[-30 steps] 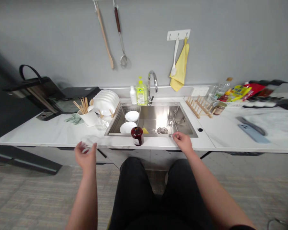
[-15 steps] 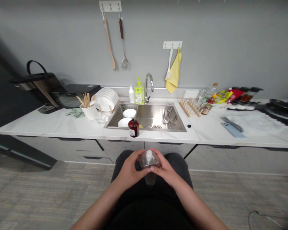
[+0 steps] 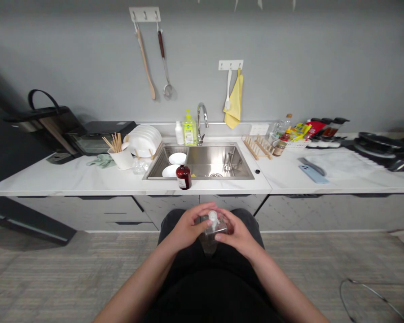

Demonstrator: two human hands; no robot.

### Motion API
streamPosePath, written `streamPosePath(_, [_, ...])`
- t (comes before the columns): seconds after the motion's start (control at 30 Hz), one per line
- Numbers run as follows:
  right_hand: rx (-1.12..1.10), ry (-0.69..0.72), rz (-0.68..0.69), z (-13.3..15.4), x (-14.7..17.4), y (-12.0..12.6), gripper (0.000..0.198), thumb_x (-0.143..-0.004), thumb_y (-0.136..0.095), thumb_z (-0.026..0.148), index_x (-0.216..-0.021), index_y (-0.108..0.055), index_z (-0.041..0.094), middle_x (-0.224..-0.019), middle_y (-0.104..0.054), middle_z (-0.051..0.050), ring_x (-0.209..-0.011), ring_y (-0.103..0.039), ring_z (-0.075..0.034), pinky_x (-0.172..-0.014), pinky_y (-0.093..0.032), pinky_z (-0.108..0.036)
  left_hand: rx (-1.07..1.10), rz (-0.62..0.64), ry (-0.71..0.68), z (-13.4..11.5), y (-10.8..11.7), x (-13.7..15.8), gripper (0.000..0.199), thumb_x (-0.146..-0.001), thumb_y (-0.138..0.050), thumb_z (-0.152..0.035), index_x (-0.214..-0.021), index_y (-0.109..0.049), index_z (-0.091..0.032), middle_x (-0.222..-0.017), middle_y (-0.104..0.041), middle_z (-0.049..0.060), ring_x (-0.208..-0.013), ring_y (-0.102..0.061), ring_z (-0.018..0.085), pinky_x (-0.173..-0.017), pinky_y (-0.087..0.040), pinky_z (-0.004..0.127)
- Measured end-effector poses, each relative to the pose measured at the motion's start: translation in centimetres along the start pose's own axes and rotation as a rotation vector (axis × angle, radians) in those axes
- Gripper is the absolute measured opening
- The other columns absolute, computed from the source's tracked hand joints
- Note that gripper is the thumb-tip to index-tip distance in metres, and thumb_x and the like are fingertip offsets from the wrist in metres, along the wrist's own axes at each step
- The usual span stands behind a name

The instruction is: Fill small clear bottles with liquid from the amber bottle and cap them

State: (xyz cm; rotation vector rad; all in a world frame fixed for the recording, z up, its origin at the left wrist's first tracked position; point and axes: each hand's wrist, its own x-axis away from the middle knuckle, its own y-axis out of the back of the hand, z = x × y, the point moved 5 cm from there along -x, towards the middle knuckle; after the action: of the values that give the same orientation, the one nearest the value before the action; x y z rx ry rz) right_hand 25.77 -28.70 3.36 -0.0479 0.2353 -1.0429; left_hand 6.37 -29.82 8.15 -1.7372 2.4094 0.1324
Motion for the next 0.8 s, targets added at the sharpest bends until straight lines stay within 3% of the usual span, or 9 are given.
streamPosePath(0.07, [0.028, 0.014, -0.012, 0.4, 0.3, -0.6, 0.088, -0.079, -0.108, 0.048, -0.155, -0.068, 0.029, -0.16, -0.074, -0.017, -0.145, -0.074, -0.04, -0.117, -0.065, -0.055, 0.021, -0.083, -0.007, 0.2, 0.1, 0.1, 0.061, -0.09, -0.098, -0.045, -0.143, -0.079, -0.021, -0.119, -0.088, 0.013, -0.115, -0.083, 0.031, -0.114, -0.062, 0.049])
streamPosePath(0.17, [0.127, 0.023, -0.06, 1.0, 0.4, -1.7, 0.085, -0.078, -0.108, 0.048, -0.152, -0.071, 0.029, -0.156, -0.076, -0.017, -0.138, -0.078, -0.041, -0.108, -0.07, -0.054, -0.04, -0.248, -0.022, 0.5, 0.2, 0.2, 0.062, -0.075, -0.107, -0.037, -0.127, -0.081, -0.02, -0.094, -0.081, 0.004, -0.1, -0.081, 0.027, -0.103, -0.064, 0.043])
streamPosePath(0.27, [0.241, 0.048, -0.087, 1.7, 0.2, -2.3, 0.083, -0.075, -0.109, 0.047, -0.149, -0.074, 0.028, -0.148, -0.08, -0.016, -0.132, -0.08, -0.041, -0.107, -0.071, -0.055, -0.103, -0.305, -0.033, 0.3, 0.0, 0.4, 0.069, -0.071, -0.108, -0.037, -0.131, -0.077, -0.023, -0.1, -0.078, 0.004, -0.098, -0.079, 0.026, -0.094, -0.065, 0.041])
streamPosePath(0.4, [0.237, 0.062, -0.121, 2.2, -0.2, -1.8, 0.08, -0.078, -0.107, 0.045, -0.149, -0.073, 0.029, -0.148, -0.08, -0.014, -0.132, -0.081, -0.038, -0.104, -0.072, -0.052, 0.048, -0.146, -0.081, -0.3, -0.6, 0.8, 0.084, -0.087, -0.099, -0.045, -0.161, -0.061, -0.027, -0.14, -0.08, 0.016, -0.132, -0.078, 0.035, -0.116, -0.061, 0.051])
streamPosePath(0.47, [0.218, 0.056, -0.122, 2.1, 0.0, -1.6, 0.082, -0.078, -0.107, 0.047, -0.15, -0.072, 0.028, -0.149, -0.08, -0.015, -0.132, -0.081, -0.038, -0.1, -0.073, -0.05, 0.109, -0.129, -0.062, -0.1, -0.6, 0.9, 0.084, -0.093, -0.095, -0.046, -0.166, -0.057, -0.027, -0.134, -0.083, 0.015, -0.136, -0.077, 0.035, -0.118, -0.06, 0.051])
streamPosePath(0.6, [0.239, 0.06, -0.081, 1.9, 0.5, -2.2, 0.082, -0.075, -0.109, 0.049, -0.146, -0.075, 0.027, -0.143, -0.082, -0.015, -0.126, -0.083, -0.038, -0.101, -0.073, -0.051, 0.026, -0.184, -0.063, 0.2, -0.3, 0.7, 0.091, -0.08, -0.105, -0.042, -0.158, -0.062, -0.026, -0.117, -0.082, 0.008, -0.104, -0.081, 0.025, -0.101, -0.065, 0.04])
streamPosePath(0.67, [0.238, 0.081, -0.081, 2.1, 0.7, -2.2, 0.083, -0.074, -0.11, 0.049, -0.147, -0.076, 0.028, -0.141, -0.083, -0.014, -0.127, -0.083, -0.038, -0.102, -0.072, -0.051, 0.027, -0.115, -0.103, 0.1, -0.5, 0.6, 0.096, -0.081, -0.105, -0.041, -0.163, -0.058, -0.027, -0.129, -0.081, 0.011, -0.115, -0.081, 0.027, -0.109, -0.063, 0.043])
streamPosePath(0.73, [0.226, 0.092, -0.112, 2.4, 0.7, -1.8, 0.085, -0.075, -0.11, 0.047, -0.15, -0.074, 0.028, -0.143, -0.082, -0.014, -0.126, -0.083, -0.037, -0.101, -0.072, -0.05, 0.076, -0.032, -0.127, -0.1, -0.6, 0.6, 0.096, -0.089, -0.1, -0.04, -0.171, -0.051, -0.028, -0.141, -0.08, 0.015, -0.139, -0.075, 0.033, -0.123, -0.057, 0.05])
streamPosePath(0.8, [0.223, 0.084, -0.131, 2.6, 0.9, -1.4, 0.086, -0.076, -0.109, 0.047, -0.152, -0.073, 0.028, -0.146, -0.081, -0.014, -0.123, -0.084, -0.035, -0.099, -0.073, -0.049, 0.108, -0.015, -0.114, -0.1, -0.4, 0.6, 0.09, -0.094, -0.095, -0.039, -0.172, -0.05, -0.029, -0.139, -0.082, 0.015, -0.149, -0.07, 0.035, -0.128, -0.053, 0.053])
